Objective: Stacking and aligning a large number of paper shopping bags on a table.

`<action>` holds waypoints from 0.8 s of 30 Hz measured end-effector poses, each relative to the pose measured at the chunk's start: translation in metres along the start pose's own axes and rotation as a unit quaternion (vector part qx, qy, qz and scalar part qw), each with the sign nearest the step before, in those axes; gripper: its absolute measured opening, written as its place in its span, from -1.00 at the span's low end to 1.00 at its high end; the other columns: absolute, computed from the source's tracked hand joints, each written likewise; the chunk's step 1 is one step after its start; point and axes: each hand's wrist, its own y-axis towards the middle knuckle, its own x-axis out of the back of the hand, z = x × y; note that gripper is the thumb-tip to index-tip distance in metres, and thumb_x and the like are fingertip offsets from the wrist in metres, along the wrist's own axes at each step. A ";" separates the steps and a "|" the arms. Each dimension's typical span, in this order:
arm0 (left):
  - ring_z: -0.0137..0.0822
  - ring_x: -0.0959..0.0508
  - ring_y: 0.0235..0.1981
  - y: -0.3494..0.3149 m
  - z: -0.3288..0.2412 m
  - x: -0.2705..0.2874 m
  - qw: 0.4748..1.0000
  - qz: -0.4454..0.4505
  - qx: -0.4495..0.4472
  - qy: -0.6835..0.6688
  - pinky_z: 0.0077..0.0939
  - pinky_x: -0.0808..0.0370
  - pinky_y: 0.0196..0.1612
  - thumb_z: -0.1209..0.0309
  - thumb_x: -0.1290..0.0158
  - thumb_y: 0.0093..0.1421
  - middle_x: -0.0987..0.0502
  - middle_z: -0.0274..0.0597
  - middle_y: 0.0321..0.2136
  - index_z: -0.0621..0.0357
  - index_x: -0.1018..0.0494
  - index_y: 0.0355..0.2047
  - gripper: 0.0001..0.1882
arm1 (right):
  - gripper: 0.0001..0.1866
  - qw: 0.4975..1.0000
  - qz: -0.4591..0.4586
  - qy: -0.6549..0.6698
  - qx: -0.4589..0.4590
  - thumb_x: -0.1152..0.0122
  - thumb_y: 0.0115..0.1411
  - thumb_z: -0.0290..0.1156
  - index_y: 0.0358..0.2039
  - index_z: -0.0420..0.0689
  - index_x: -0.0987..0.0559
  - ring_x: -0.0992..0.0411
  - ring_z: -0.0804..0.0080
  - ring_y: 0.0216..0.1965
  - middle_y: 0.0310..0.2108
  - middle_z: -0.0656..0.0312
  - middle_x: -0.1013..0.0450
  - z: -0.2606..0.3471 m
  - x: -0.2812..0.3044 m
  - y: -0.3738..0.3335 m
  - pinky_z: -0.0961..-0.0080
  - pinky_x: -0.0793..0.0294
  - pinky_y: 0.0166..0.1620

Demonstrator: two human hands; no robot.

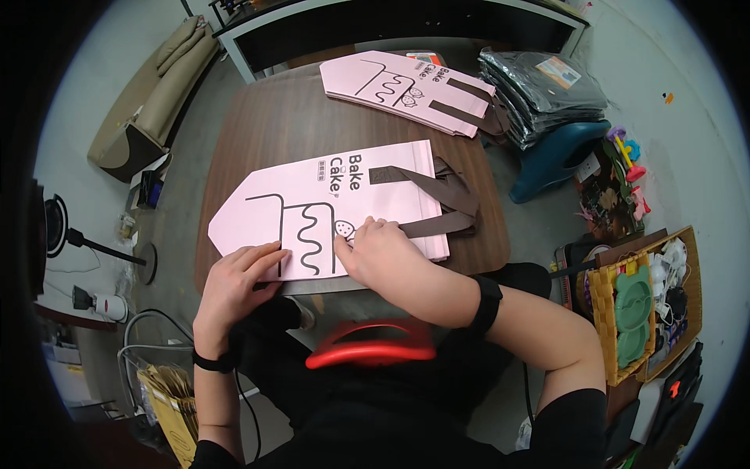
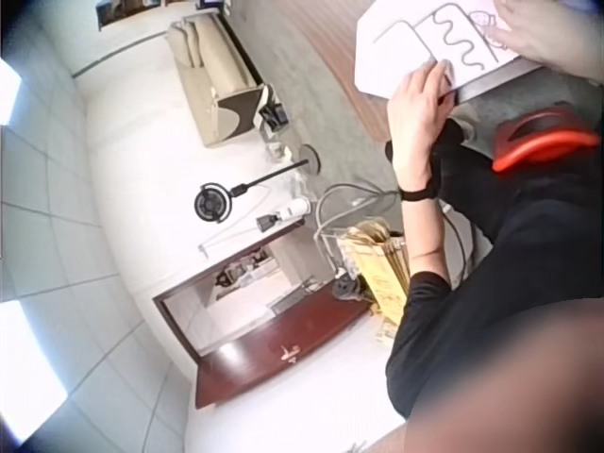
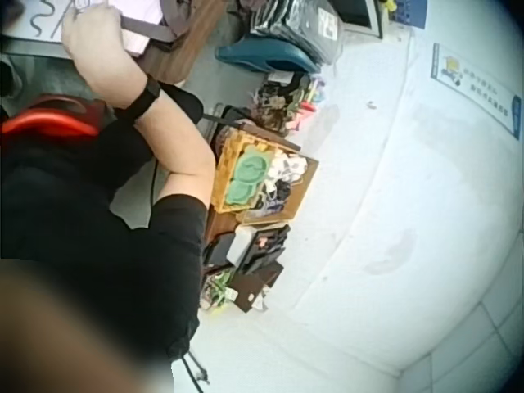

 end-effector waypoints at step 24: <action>0.13 -0.73 0.21 0.064 0.011 0.085 0.969 -0.240 0.064 -0.004 -0.01 -0.69 0.27 0.63 -0.55 0.25 -0.72 -0.03 0.17 0.10 -0.69 0.31 -0.38 | -0.38 0.996 -0.078 -0.036 0.009 -0.59 0.33 -0.13 0.36 0.07 -0.64 -0.57 0.01 0.34 0.38 0.11 -0.55 -0.099 0.042 0.058 -0.03 -0.51 0.34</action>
